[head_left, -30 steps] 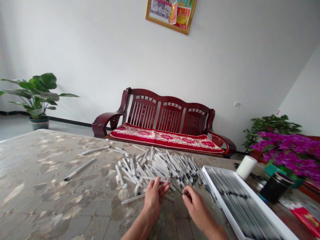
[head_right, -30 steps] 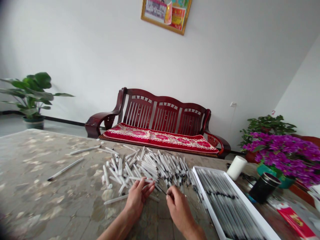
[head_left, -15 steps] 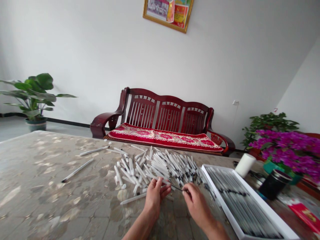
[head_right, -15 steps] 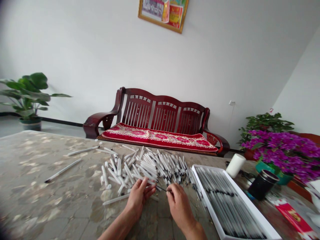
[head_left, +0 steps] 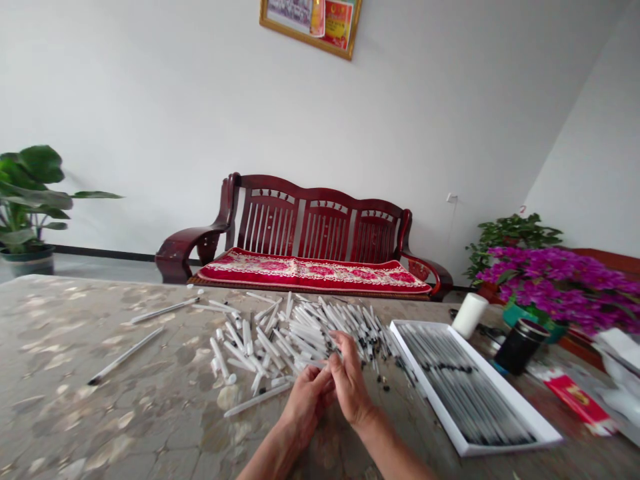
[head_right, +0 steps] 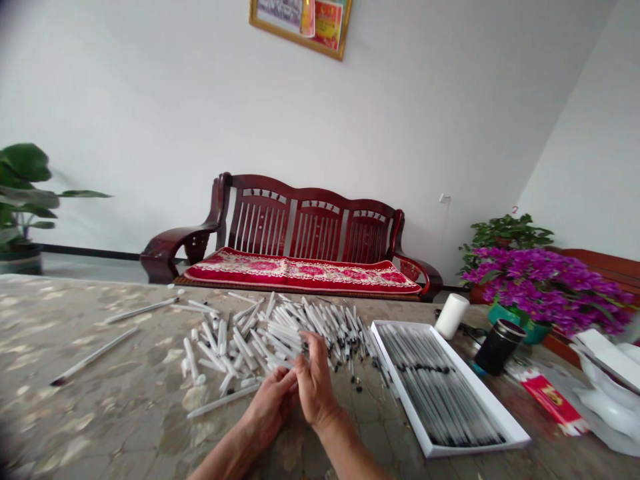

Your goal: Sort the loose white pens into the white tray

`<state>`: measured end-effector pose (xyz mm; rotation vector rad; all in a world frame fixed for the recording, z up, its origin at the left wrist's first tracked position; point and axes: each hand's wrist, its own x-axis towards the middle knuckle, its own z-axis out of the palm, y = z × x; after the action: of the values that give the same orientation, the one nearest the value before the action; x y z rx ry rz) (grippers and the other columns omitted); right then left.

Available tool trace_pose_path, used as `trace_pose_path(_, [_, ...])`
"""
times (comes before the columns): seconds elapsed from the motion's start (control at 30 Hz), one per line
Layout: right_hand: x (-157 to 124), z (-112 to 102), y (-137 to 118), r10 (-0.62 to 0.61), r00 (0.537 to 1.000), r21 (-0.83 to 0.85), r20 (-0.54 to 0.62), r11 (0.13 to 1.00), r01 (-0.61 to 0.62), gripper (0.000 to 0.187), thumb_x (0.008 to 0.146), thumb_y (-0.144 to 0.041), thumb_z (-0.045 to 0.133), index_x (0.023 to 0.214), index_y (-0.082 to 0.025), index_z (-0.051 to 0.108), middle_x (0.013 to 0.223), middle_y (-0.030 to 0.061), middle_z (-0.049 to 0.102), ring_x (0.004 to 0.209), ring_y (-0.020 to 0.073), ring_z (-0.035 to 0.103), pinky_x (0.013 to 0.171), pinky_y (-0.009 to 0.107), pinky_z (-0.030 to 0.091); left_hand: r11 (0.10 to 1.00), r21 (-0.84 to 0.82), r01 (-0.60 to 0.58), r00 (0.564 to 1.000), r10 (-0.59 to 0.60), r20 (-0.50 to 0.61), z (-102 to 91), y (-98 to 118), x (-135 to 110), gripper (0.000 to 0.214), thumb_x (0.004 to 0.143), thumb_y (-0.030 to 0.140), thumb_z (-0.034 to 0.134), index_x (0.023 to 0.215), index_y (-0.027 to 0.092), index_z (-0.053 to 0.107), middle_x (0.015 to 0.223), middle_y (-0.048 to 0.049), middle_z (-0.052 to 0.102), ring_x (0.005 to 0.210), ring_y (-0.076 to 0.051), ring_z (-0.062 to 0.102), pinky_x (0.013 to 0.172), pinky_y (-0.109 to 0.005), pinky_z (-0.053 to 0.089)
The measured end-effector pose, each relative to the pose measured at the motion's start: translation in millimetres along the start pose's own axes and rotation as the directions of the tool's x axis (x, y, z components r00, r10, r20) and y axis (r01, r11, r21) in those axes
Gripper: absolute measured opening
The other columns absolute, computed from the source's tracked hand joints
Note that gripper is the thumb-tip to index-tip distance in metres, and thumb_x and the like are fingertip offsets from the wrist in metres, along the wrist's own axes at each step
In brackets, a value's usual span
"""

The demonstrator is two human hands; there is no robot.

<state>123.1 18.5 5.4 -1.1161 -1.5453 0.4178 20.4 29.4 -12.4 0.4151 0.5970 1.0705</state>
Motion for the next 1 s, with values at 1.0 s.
trace_pose_path(1.0, [4.3,-87.2,37.1,0.262,0.965,-0.492,-0.007,0.839,-0.232,0.009,0.078,-0.026,0.062,0.072,-0.022,0.068,0.068,0.0056,0.073,0.064,0.022,0.068,0.058,0.028,0.046,0.991,-0.114,-0.064,0.983,0.042,-0.179,-3.1,8.0,8.9,0.012,0.083,0.006,0.067,0.074,0.013,0.061,0.064,-0.0031,0.07,0.059,-0.013,0.072,0.055,-0.018,0.059])
